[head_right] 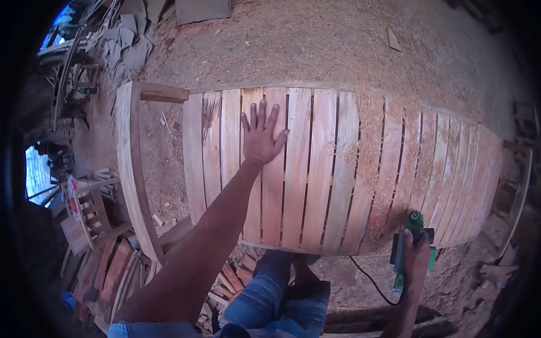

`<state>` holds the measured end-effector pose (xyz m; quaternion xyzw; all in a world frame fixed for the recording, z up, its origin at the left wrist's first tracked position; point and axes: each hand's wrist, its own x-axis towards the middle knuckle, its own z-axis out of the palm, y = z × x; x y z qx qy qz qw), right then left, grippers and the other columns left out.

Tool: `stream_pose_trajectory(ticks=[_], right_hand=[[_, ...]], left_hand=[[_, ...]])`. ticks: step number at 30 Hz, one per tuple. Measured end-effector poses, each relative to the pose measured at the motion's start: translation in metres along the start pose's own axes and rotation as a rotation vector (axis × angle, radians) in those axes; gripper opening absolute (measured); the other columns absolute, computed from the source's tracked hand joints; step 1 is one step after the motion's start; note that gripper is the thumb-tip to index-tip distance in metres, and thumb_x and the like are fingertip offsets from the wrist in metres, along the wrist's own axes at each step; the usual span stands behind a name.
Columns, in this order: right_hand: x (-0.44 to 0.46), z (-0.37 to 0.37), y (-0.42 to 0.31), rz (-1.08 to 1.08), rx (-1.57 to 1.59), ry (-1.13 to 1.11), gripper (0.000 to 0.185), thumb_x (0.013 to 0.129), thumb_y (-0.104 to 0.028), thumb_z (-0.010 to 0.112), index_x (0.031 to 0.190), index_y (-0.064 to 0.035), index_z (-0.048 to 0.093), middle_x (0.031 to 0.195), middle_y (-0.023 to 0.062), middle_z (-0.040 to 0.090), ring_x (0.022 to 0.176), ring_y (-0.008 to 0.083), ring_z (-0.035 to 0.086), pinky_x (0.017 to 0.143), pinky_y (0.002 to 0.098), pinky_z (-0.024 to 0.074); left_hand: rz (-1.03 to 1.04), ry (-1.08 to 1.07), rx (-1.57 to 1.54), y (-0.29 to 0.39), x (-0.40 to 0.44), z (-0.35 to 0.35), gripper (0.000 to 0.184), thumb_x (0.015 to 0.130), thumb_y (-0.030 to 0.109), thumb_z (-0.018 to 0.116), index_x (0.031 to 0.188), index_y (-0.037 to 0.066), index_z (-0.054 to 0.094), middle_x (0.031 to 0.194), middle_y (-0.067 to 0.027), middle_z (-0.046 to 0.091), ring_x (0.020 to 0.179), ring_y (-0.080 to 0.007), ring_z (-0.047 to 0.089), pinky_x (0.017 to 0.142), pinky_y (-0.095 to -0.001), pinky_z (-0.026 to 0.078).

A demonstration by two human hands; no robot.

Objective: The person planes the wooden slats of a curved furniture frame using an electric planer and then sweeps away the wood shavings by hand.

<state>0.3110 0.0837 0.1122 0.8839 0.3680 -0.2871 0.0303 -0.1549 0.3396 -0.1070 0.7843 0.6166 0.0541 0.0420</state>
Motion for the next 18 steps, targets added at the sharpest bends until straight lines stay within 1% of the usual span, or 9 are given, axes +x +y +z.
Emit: stream_pose_trajectory(ticks=[1, 2, 5, 7, 8, 9, 10, 13, 18], right_hand=[[0.007, 0.000, -0.003, 0.017, -0.049, -0.017, 0.066, 0.109, -0.053, 0.067, 0.128, 0.0101, 0.068, 0.107, 0.0292, 0.077, 0.100, 0.0428, 0.078, 0.090, 0.0508, 0.0587], [0.011, -0.004, -0.013, -0.008, 0.012, -0.006, 0.068, 0.106, -0.056, 0.071, 0.119, 0.0108, 0.070, 0.101, 0.0285, 0.078, 0.093, 0.0430, 0.078, 0.085, 0.0516, 0.0592], [0.034, -0.012, -0.025, 0.008, -0.155, -0.055, 0.069, 0.102, -0.057, 0.074, 0.118, 0.0105, 0.070, 0.100, 0.0290, 0.077, 0.092, 0.0428, 0.078, 0.084, 0.0513, 0.0593], [0.044, -0.021, -0.027, 0.061, -0.154, -0.073, 0.067, 0.100, -0.054, 0.078, 0.117, 0.0100, 0.071, 0.099, 0.0271, 0.078, 0.090, 0.0371, 0.078, 0.083, 0.0483, 0.0598], [0.049, -0.025, -0.025, 0.075, -0.140, -0.088, 0.064, 0.100, -0.052, 0.078, 0.117, 0.0097, 0.072, 0.099, 0.0262, 0.078, 0.089, 0.0350, 0.078, 0.083, 0.0472, 0.0600], [0.053, -0.027, -0.023, 0.086, -0.131, -0.110, 0.062, 0.100, -0.050, 0.079, 0.116, 0.0094, 0.072, 0.099, 0.0253, 0.078, 0.089, 0.0328, 0.078, 0.083, 0.0461, 0.0602], [0.053, -0.030, -0.021, 0.056, -0.081, -0.113, 0.058, 0.101, -0.046, 0.079, 0.117, 0.0085, 0.073, 0.101, 0.0251, 0.079, 0.092, 0.0342, 0.079, 0.085, 0.0465, 0.0604], [0.049, -0.035, -0.005, -0.002, 0.079, -0.122, 0.046, 0.101, -0.036, 0.081, 0.119, 0.0061, 0.075, 0.105, 0.0236, 0.081, 0.098, 0.0353, 0.080, 0.089, 0.0464, 0.0608], [0.051, -0.039, 0.014, -0.093, 0.129, -0.113, 0.039, 0.100, -0.031, 0.083, 0.120, 0.0025, 0.076, 0.103, 0.0192, 0.082, 0.093, 0.0300, 0.080, 0.086, 0.0426, 0.0609]], left_hand=[[0.001, -0.001, -0.017, 0.001, 0.001, 0.000, 0.086, 0.108, 0.065, 0.051, 0.180, 0.024, 0.029, 0.186, -0.0201, 0.022, 0.171, -0.0460, 0.016, 0.136, -0.0712, 0.005], [-0.003, -0.014, 0.002, 0.002, 0.001, -0.003, 0.090, 0.109, 0.066, 0.051, 0.179, 0.016, 0.028, 0.186, -0.0195, 0.022, 0.171, -0.0457, 0.017, 0.137, -0.0686, 0.007], [-0.014, 0.019, -0.136, -0.003, 0.002, -0.003, 0.095, 0.109, 0.065, 0.053, 0.178, 0.005, 0.026, 0.185, -0.0220, 0.023, 0.171, -0.0461, 0.017, 0.138, -0.0655, 0.008], [-0.092, 0.069, -0.097, -0.020, 0.009, 0.000, 0.097, 0.109, 0.064, 0.054, 0.176, -0.001, 0.024, 0.184, -0.0258, 0.022, 0.171, -0.0477, 0.016, 0.138, -0.0639, 0.008], [-0.139, 0.091, -0.075, -0.036, 0.008, 0.002, 0.099, 0.110, 0.063, 0.054, 0.176, -0.004, 0.023, 0.183, -0.0277, 0.022, 0.171, -0.0486, 0.015, 0.138, -0.0632, 0.009], [-0.278, 0.193, -0.076, -0.062, 0.009, 0.005, 0.099, 0.111, 0.060, 0.055, 0.175, -0.007, 0.020, 0.181, -0.0352, 0.020, 0.170, -0.0525, 0.014, 0.138, -0.0637, 0.008], [-0.407, 0.221, 0.076, -0.095, 0.013, 0.007, 0.099, 0.113, 0.062, 0.049, 0.174, -0.010, 0.020, 0.179, -0.0401, 0.018, 0.169, -0.0558, 0.013, 0.138, -0.0635, 0.007], [-0.649, 0.236, 0.059, -0.178, 0.027, 0.009, 0.099, 0.114, 0.067, 0.041, 0.173, -0.010, 0.021, 0.178, -0.0423, 0.017, 0.167, -0.0591, 0.013, 0.137, -0.0653, 0.008], [-0.781, 0.175, 0.075, -0.159, 0.083, 0.010, 0.094, 0.113, 0.070, 0.040, 0.176, 0.001, 0.026, 0.178, -0.0404, 0.021, 0.165, -0.0624, 0.015, 0.135, -0.0669, 0.010]])
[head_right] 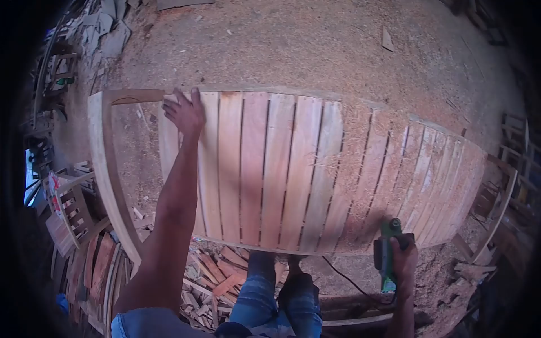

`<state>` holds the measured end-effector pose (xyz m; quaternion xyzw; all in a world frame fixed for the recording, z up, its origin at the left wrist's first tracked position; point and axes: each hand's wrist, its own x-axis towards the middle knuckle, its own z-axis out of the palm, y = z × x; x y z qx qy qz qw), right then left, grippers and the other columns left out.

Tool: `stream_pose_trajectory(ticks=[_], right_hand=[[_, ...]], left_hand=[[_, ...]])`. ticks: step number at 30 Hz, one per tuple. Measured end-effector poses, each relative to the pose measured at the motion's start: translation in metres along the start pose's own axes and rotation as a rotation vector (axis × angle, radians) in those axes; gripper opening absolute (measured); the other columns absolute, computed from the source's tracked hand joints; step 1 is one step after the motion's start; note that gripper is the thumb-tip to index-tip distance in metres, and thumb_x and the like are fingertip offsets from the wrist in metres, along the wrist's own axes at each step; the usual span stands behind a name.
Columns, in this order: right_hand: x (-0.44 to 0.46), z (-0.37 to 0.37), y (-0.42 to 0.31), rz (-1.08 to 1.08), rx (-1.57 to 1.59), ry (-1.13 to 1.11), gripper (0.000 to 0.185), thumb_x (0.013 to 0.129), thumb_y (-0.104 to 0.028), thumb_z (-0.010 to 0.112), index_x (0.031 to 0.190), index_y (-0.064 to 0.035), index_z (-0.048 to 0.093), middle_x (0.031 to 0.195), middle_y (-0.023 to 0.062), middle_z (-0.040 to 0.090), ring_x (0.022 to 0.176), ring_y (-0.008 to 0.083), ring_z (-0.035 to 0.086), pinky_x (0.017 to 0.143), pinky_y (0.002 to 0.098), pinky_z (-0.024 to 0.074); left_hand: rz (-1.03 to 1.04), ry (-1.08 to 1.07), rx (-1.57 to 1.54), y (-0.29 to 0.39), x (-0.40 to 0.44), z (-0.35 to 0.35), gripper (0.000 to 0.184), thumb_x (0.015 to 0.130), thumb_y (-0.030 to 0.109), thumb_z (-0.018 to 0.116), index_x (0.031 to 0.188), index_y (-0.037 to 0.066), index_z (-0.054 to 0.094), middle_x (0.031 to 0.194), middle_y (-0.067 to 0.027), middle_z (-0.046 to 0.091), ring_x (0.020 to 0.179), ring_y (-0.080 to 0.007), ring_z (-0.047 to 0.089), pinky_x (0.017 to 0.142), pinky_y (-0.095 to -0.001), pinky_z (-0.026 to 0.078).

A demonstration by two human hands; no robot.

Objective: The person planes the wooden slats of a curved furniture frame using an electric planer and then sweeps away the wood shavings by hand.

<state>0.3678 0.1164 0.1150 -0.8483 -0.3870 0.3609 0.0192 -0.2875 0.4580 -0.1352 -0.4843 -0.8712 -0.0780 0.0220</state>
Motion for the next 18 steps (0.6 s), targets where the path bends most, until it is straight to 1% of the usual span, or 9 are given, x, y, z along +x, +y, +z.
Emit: stream_pose_trajectory(ticks=[3, 4, 7, 9, 10, 13, 14, 15, 18], right_hand=[[-0.004, -0.001, -0.030, 0.082, -0.042, -0.043, 0.038, 0.099, -0.030, 0.083, 0.120, 0.0010, 0.076, 0.102, 0.0194, 0.083, 0.093, 0.0294, 0.081, 0.084, 0.0413, 0.0612], [-0.003, 0.001, -0.032, 0.075, -0.054, -0.040, 0.040, 0.099, -0.031, 0.084, 0.120, 0.0010, 0.076, 0.102, 0.0200, 0.083, 0.093, 0.0306, 0.082, 0.084, 0.0417, 0.0615], [-0.002, -0.003, -0.028, 0.085, -0.085, -0.026, 0.045, 0.097, -0.036, 0.087, 0.120, 0.0014, 0.076, 0.102, 0.0220, 0.083, 0.097, 0.0346, 0.083, 0.085, 0.0435, 0.0623], [-0.004, -0.006, -0.026, 0.087, -0.094, -0.038, 0.050, 0.095, -0.039, 0.089, 0.120, 0.0017, 0.075, 0.103, 0.0235, 0.083, 0.100, 0.0382, 0.083, 0.086, 0.0452, 0.0628], [-0.004, -0.005, -0.021, 0.088, -0.088, -0.019, 0.054, 0.094, -0.043, 0.090, 0.119, 0.0024, 0.074, 0.102, 0.0250, 0.082, 0.101, 0.0421, 0.082, 0.085, 0.0483, 0.0630], [-0.002, -0.010, -0.005, 0.087, -0.091, -0.043, 0.057, 0.093, -0.046, 0.090, 0.118, 0.0026, 0.074, 0.102, 0.0275, 0.081, 0.100, 0.0447, 0.081, 0.084, 0.0504, 0.0629], [-0.002, -0.012, 0.003, 0.098, -0.115, -0.051, 0.061, 0.093, -0.050, 0.089, 0.120, 0.0026, 0.073, 0.101, 0.0294, 0.080, 0.100, 0.0476, 0.079, 0.083, 0.0534, 0.0625], [0.004, -0.015, 0.009, 0.088, -0.137, -0.052, 0.062, 0.093, -0.051, 0.089, 0.120, 0.0026, 0.073, 0.101, 0.0295, 0.080, 0.100, 0.0484, 0.079, 0.083, 0.0541, 0.0623], [-0.002, -0.025, 0.025, 0.113, -0.151, -0.084, 0.067, 0.092, -0.054, 0.088, 0.123, 0.0025, 0.072, 0.100, 0.0302, 0.079, 0.101, 0.0512, 0.077, 0.083, 0.0569, 0.0615]], left_hand=[[0.284, 0.032, -0.023, 0.070, -0.025, 0.002, 0.089, 0.113, 0.070, 0.041, 0.176, 0.008, 0.033, 0.179, -0.0366, 0.026, 0.165, -0.0609, 0.018, 0.136, -0.0668, 0.011], [0.348, 0.009, -0.066, 0.097, -0.040, 0.003, 0.084, 0.114, 0.067, 0.042, 0.175, 0.009, 0.036, 0.180, -0.0324, 0.028, 0.166, -0.0577, 0.021, 0.136, -0.0669, 0.013], [0.616, -0.028, -0.101, 0.175, -0.107, 0.005, 0.081, 0.115, 0.062, 0.043, 0.175, 0.008, 0.036, 0.180, -0.0308, 0.028, 0.167, -0.0542, 0.022, 0.137, -0.0663, 0.013], [0.710, -0.109, -0.186, 0.233, -0.163, 0.003, 0.080, 0.116, 0.059, 0.042, 0.175, 0.006, 0.036, 0.180, -0.0296, 0.029, 0.167, -0.0529, 0.022, 0.137, -0.0659, 0.012], [0.753, -0.145, -0.225, 0.264, -0.190, 0.001, 0.079, 0.116, 0.058, 0.041, 0.174, 0.005, 0.036, 0.181, -0.0290, 0.029, 0.168, -0.0522, 0.022, 0.138, -0.0657, 0.012], [0.814, -0.171, -0.313, 0.351, -0.269, -0.004, 0.081, 0.117, 0.059, 0.038, 0.173, 0.000, 0.036, 0.180, -0.0295, 0.031, 0.169, -0.0488, 0.022, 0.139, -0.0625, 0.013], [0.848, -0.178, -0.355, 0.373, -0.294, -0.006, 0.082, 0.117, 0.059, 0.037, 0.172, -0.001, 0.036, 0.179, -0.0294, 0.032, 0.169, -0.0478, 0.022, 0.139, -0.0616, 0.014], [0.878, -0.175, -0.394, 0.393, -0.315, -0.008, 0.083, 0.118, 0.060, 0.035, 0.172, -0.002, 0.036, 0.179, -0.0293, 0.033, 0.169, -0.0468, 0.022, 0.139, -0.0607, 0.014], [1.114, -0.400, -0.730, 0.421, -0.399, -0.016, 0.078, 0.118, 0.055, 0.043, 0.172, 0.000, 0.038, 0.177, -0.0267, 0.039, 0.168, -0.0444, 0.028, 0.138, -0.0588, 0.019]])
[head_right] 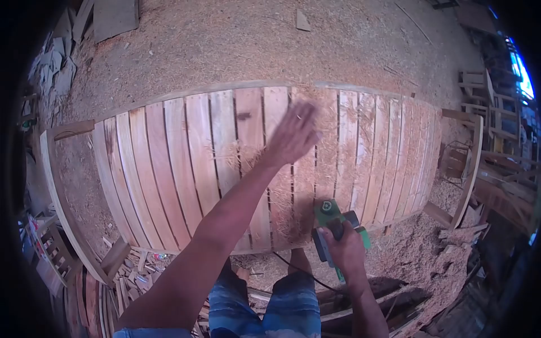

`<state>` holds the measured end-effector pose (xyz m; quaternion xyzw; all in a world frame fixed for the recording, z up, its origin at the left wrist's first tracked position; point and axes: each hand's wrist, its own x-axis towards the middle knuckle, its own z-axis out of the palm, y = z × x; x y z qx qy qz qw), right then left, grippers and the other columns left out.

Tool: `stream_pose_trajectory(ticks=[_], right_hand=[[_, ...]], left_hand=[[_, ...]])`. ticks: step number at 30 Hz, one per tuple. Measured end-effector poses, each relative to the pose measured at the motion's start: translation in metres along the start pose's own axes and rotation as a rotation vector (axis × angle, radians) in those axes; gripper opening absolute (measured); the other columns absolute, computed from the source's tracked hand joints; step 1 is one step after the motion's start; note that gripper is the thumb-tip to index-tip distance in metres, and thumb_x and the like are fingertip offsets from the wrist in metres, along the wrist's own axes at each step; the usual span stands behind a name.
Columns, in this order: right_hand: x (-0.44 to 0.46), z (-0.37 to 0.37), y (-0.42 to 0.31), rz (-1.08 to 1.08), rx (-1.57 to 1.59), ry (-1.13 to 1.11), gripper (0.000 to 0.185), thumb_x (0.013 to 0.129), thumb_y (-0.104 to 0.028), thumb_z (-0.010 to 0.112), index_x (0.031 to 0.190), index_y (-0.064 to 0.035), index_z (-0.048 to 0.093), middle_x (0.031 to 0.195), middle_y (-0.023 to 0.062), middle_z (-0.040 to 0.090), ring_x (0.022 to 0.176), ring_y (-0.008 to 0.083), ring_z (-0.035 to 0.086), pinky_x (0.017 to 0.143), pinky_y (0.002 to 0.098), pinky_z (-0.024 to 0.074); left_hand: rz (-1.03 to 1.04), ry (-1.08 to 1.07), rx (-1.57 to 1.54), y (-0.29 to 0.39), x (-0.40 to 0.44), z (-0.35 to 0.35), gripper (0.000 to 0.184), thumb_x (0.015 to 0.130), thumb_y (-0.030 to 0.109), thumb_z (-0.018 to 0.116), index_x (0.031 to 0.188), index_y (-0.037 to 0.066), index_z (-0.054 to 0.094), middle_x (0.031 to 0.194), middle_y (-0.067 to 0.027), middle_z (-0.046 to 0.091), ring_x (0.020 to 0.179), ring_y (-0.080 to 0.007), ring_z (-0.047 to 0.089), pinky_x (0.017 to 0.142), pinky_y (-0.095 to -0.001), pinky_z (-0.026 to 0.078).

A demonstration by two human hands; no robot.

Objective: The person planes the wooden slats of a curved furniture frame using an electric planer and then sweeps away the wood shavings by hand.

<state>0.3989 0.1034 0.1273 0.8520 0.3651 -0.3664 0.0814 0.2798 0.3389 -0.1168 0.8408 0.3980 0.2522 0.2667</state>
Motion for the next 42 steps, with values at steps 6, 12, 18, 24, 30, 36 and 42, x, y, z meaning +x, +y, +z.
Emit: stream_pose_trajectory(ticks=[6, 12, 18, 24, 30, 36, 42], right_hand=[[0.003, -0.006, 0.053, -0.081, 0.132, -0.022, 0.069, 0.092, -0.059, 0.086, 0.123, 0.0010, 0.069, 0.094, 0.0304, 0.078, 0.095, 0.0529, 0.076, 0.079, 0.0597, 0.0611], [-0.004, 0.009, 0.110, -0.151, 0.256, -0.054, 0.077, 0.091, -0.063, 0.086, 0.127, 0.0020, 0.066, 0.091, 0.0307, 0.077, 0.088, 0.0528, 0.077, 0.075, 0.0581, 0.0615], [-0.025, 0.024, 0.180, -0.110, 0.526, -0.118, 0.073, 0.091, -0.055, 0.090, 0.127, 0.0034, 0.066, 0.094, 0.0297, 0.078, 0.089, 0.0488, 0.079, 0.078, 0.0537, 0.0620], [-0.066, 0.024, 0.247, 0.041, 0.727, -0.100, 0.059, 0.092, -0.035, 0.091, 0.129, 0.0040, 0.067, 0.101, 0.0264, 0.080, 0.088, 0.0387, 0.082, 0.081, 0.0456, 0.0627], [-0.108, 0.003, 0.296, 0.328, 0.790, -0.107, 0.048, 0.093, -0.015, 0.086, 0.132, 0.0040, 0.065, 0.100, 0.0153, 0.078, 0.095, 0.0224, 0.076, 0.085, 0.0409, 0.0619], [-0.127, 0.049, 0.347, 0.418, 0.815, -0.019, 0.047, 0.096, -0.018, 0.083, 0.132, 0.0076, 0.065, 0.108, 0.0170, 0.076, 0.097, 0.0219, 0.072, 0.088, 0.0399, 0.0594], [-0.151, 0.090, 0.381, 0.429, 0.838, -0.037, 0.044, 0.101, -0.022, 0.078, 0.132, 0.0064, 0.067, 0.112, 0.0173, 0.076, 0.102, 0.0219, 0.071, 0.090, 0.0396, 0.0578]], left_hand=[[-0.441, 0.228, 0.249, -0.081, -0.139, -0.059, 0.056, 0.115, 0.028, 0.052, 0.163, -0.002, 0.049, 0.165, -0.0260, 0.050, 0.159, -0.0478, 0.038, 0.136, -0.0594, 0.020], [-0.681, 0.267, 0.610, -0.039, -0.134, -0.053, 0.078, 0.118, 0.052, 0.043, 0.175, 0.000, 0.030, 0.182, -0.0318, 0.021, 0.169, -0.0494, 0.018, 0.138, -0.0597, 0.010], [-0.378, 0.337, 0.437, 0.024, 0.082, 0.067, 0.076, 0.114, 0.047, 0.056, 0.166, -0.006, 0.041, 0.169, -0.0267, 0.047, 0.164, -0.0443, 0.033, 0.139, -0.0538, 0.017], [-0.016, -0.196, -0.163, 0.177, 0.079, 0.168, 0.075, 0.119, 0.053, 0.037, 0.178, 0.008, 0.026, 0.186, -0.0203, 0.021, 0.173, -0.0386, 0.014, 0.142, -0.0514, 0.006], [-0.424, 0.374, 0.108, 0.053, -0.151, 0.048, 0.067, 0.115, 0.033, 0.049, 0.171, -0.002, 0.039, 0.180, -0.0272, 0.032, 0.171, -0.0459, 0.018, 0.139, -0.0577, 0.007], [-0.938, 0.217, 0.641, 0.043, -0.144, 0.012, 0.081, 0.119, 0.057, 0.028, 0.178, 0.002, 0.020, 0.185, -0.0294, 0.014, 0.172, -0.0477, 0.006, 0.140, -0.0571, 0.001], [-0.373, 0.102, 0.296, 0.156, -0.011, 0.157, 0.085, 0.117, 0.057, 0.042, 0.177, 0.001, 0.021, 0.186, -0.0218, 0.019, 0.173, -0.0362, 0.014, 0.142, -0.0509, 0.003]])
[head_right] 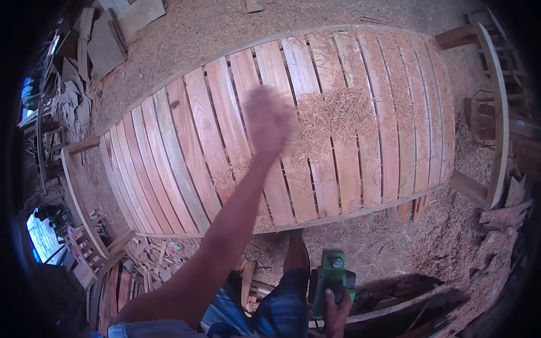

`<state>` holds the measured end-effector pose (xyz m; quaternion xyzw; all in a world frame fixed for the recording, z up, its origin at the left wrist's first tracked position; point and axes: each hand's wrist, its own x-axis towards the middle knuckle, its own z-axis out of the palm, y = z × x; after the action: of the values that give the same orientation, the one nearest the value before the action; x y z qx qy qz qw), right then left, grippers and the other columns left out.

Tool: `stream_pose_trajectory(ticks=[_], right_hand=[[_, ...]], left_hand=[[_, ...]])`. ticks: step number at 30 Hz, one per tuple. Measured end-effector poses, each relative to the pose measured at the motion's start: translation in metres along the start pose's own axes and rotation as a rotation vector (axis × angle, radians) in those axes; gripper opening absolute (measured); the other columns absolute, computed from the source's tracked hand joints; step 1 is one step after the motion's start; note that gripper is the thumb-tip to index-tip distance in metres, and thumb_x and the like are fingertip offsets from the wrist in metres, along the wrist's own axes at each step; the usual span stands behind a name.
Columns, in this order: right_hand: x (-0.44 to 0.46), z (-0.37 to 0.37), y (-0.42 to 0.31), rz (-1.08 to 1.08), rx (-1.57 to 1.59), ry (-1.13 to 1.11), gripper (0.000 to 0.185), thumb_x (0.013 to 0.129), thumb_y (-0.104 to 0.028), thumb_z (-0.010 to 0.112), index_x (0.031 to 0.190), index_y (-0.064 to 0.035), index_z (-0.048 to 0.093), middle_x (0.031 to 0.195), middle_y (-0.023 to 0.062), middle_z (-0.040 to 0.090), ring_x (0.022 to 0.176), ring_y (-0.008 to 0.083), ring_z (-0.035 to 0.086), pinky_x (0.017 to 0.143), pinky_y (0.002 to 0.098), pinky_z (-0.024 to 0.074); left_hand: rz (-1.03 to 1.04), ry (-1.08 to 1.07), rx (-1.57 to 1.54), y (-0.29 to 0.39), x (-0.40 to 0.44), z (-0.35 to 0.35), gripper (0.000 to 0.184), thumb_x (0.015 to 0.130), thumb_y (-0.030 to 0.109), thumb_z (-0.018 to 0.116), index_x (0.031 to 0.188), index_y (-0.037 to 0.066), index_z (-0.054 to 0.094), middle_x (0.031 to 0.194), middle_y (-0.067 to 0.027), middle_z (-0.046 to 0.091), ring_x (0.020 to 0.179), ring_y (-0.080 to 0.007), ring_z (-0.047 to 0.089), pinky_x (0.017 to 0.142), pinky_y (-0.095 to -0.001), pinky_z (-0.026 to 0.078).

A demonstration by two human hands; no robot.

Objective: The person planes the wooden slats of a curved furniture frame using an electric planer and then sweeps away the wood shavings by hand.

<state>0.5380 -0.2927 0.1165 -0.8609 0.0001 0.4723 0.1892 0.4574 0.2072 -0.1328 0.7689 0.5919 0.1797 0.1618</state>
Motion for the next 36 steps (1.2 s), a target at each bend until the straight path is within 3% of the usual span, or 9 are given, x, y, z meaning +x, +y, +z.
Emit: stream_pose_trajectory(ticks=[5, 9, 12, 16, 19, 23, 29, 32, 36], right_hand=[[-0.007, 0.006, -0.005, 0.017, 0.080, -0.047, 0.042, 0.102, -0.022, 0.077, 0.132, 0.0057, 0.067, 0.113, 0.0158, 0.076, 0.101, 0.0207, 0.070, 0.090, 0.0389, 0.0574], [-0.014, 0.007, -0.030, -0.068, 0.155, -0.070, 0.041, 0.102, -0.021, 0.076, 0.133, 0.0046, 0.066, 0.112, 0.0128, 0.075, 0.100, 0.0185, 0.069, 0.089, 0.0377, 0.0570], [-0.010, -0.003, -0.020, -0.031, 0.197, -0.097, 0.041, 0.102, -0.019, 0.076, 0.135, 0.0033, 0.064, 0.111, 0.0103, 0.074, 0.100, 0.0172, 0.068, 0.088, 0.0361, 0.0565], [0.002, -0.011, 0.003, 0.084, 0.180, -0.105, 0.041, 0.103, -0.016, 0.076, 0.136, 0.0024, 0.063, 0.113, 0.0090, 0.073, 0.100, 0.0169, 0.068, 0.087, 0.0347, 0.0560], [0.011, -0.018, 0.022, 0.074, 0.199, -0.070, 0.039, 0.104, -0.015, 0.075, 0.136, 0.0018, 0.063, 0.114, 0.0086, 0.073, 0.098, 0.0160, 0.068, 0.086, 0.0340, 0.0559], [0.011, -0.017, 0.021, 0.094, 0.256, -0.065, 0.037, 0.105, -0.016, 0.074, 0.136, 0.0012, 0.063, 0.114, 0.0084, 0.072, 0.099, 0.0146, 0.068, 0.086, 0.0331, 0.0556], [0.016, -0.018, 0.020, 0.038, 0.109, -0.067, 0.041, 0.106, -0.017, 0.074, 0.140, 0.0020, 0.062, 0.118, 0.0102, 0.073, 0.105, 0.0164, 0.068, 0.093, 0.0350, 0.0558], [0.021, -0.020, 0.017, 0.008, 0.142, -0.125, 0.045, 0.105, -0.018, 0.074, 0.143, 0.0028, 0.061, 0.121, 0.0113, 0.073, 0.107, 0.0179, 0.068, 0.095, 0.0366, 0.0560], [0.026, -0.011, 0.021, -0.015, 0.103, -0.159, 0.039, 0.105, -0.021, 0.075, 0.135, 0.0015, 0.064, 0.110, 0.0076, 0.072, 0.097, 0.0154, 0.066, 0.089, 0.0352, 0.0553]], left_hand=[[0.366, -0.138, -0.150, 0.087, -0.045, -0.007, 0.080, 0.116, 0.048, 0.050, 0.176, 0.000, 0.028, 0.185, -0.0231, 0.023, 0.172, -0.0418, 0.015, 0.140, -0.0587, 0.004], [0.020, 0.094, -0.074, -0.079, -0.162, -0.044, 0.063, 0.106, 0.047, 0.069, 0.159, 0.014, 0.058, 0.163, -0.0171, 0.056, 0.164, -0.0398, 0.035, 0.138, -0.0596, 0.014], [-0.457, 0.175, 0.326, -0.204, -0.240, -0.124, 0.065, 0.115, 0.052, 0.046, 0.169, 0.015, 0.048, 0.175, -0.0186, 0.043, 0.167, -0.0460, 0.025, 0.137, -0.0621, 0.015], [-0.731, 0.135, 0.446, -0.196, -0.265, -0.114, 0.074, 0.117, 0.052, 0.039, 0.178, 0.013, 0.030, 0.186, -0.0211, 0.022, 0.171, -0.0506, 0.014, 0.137, -0.0641, 0.010], [-0.423, 0.036, 0.369, -0.116, -0.219, -0.076, 0.077, 0.119, 0.053, 0.030, 0.180, 0.008, 0.020, 0.188, -0.0219, 0.011, 0.172, -0.0490, 0.008, 0.139, -0.0608, 0.003], [-0.319, 0.098, 0.136, -0.006, -0.152, 0.000, 0.091, 0.111, 0.045, 0.062, 0.175, -0.006, 0.022, 0.182, -0.0319, 0.019, 0.170, -0.0492, 0.015, 0.140, -0.0570, 0.009], [0.386, -0.184, -0.290, 0.142, -0.121, 0.026, 0.084, 0.107, 0.046, 0.068, 0.172, 0.001, 0.039, 0.180, -0.0264, 0.031, 0.170, -0.0469, 0.021, 0.137, -0.0657, 0.013], [0.097, -0.179, -0.222, 0.061, -0.199, -0.011, 0.062, 0.108, 0.041, 0.067, 0.159, 0.007, 0.060, 0.180, -0.0225, 0.035, 0.168, -0.0496, 0.026, 0.136, -0.0698, 0.014], [-0.510, 0.033, 0.284, -0.116, -0.308, -0.097, 0.070, 0.110, 0.034, 0.062, 0.169, 0.001, 0.042, 0.179, -0.0266, 0.035, 0.169, -0.0527, 0.019, 0.136, -0.0676, 0.012]])
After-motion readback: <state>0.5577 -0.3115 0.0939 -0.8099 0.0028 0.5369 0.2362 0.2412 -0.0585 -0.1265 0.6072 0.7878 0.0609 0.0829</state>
